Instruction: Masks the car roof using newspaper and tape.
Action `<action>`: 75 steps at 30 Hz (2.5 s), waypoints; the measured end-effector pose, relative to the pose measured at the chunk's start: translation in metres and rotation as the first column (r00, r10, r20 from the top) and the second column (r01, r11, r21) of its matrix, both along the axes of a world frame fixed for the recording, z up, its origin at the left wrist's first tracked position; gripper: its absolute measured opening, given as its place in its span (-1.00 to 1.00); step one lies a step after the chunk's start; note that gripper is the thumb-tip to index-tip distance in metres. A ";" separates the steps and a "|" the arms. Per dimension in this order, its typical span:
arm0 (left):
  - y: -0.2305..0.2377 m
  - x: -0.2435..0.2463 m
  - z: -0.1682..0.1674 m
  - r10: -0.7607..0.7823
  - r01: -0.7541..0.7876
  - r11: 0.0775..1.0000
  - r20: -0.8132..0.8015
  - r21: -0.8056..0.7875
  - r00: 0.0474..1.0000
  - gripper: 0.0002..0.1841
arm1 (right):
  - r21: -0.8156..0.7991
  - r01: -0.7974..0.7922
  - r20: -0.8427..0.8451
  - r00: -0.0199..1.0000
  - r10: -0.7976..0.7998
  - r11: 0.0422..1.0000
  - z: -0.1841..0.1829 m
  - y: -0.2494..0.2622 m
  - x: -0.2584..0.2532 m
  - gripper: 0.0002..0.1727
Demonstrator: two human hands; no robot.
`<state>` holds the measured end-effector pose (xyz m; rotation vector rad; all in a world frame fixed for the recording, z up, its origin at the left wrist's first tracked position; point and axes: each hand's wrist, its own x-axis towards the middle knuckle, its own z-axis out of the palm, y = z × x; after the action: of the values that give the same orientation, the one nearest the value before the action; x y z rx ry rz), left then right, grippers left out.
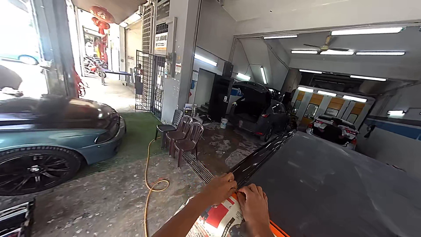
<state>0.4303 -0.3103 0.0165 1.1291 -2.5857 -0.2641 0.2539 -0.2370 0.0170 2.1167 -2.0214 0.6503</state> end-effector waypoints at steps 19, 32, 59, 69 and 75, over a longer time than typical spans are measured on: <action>0.027 -0.030 -0.019 0.405 -0.339 0.912 -0.378 0.231 0.833 -0.69 | 0.220 0.206 0.136 0.962 -0.239 0.954 0.023 -0.009 0.021 -0.76; 0.023 -0.022 0.015 0.287 -0.257 0.932 -0.090 0.254 0.954 -0.62 | 0.292 0.197 0.066 0.972 -0.225 0.936 0.031 -0.012 0.021 -0.73; 0.023 -0.023 0.036 0.162 -0.176 0.979 0.132 0.102 0.978 -0.63 | 0.482 0.037 -0.171 0.984 0.053 0.876 0.059 -0.023 0.015 -0.62; 0.023 -0.023 0.049 0.091 -0.114 0.990 0.263 0.076 0.960 -0.73 | 0.491 0.032 -0.269 0.956 0.117 0.871 0.067 -0.024 0.018 -0.61; 0.024 -0.032 0.050 0.296 -0.332 0.909 0.170 0.252 0.940 -0.66 | 0.486 0.027 -0.310 0.940 0.143 0.874 0.067 -0.021 0.020 -0.63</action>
<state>0.3988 -0.2866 0.0661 1.6926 -2.4732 -0.5050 0.2741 -0.2580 0.0842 2.3427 -2.0763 -0.2498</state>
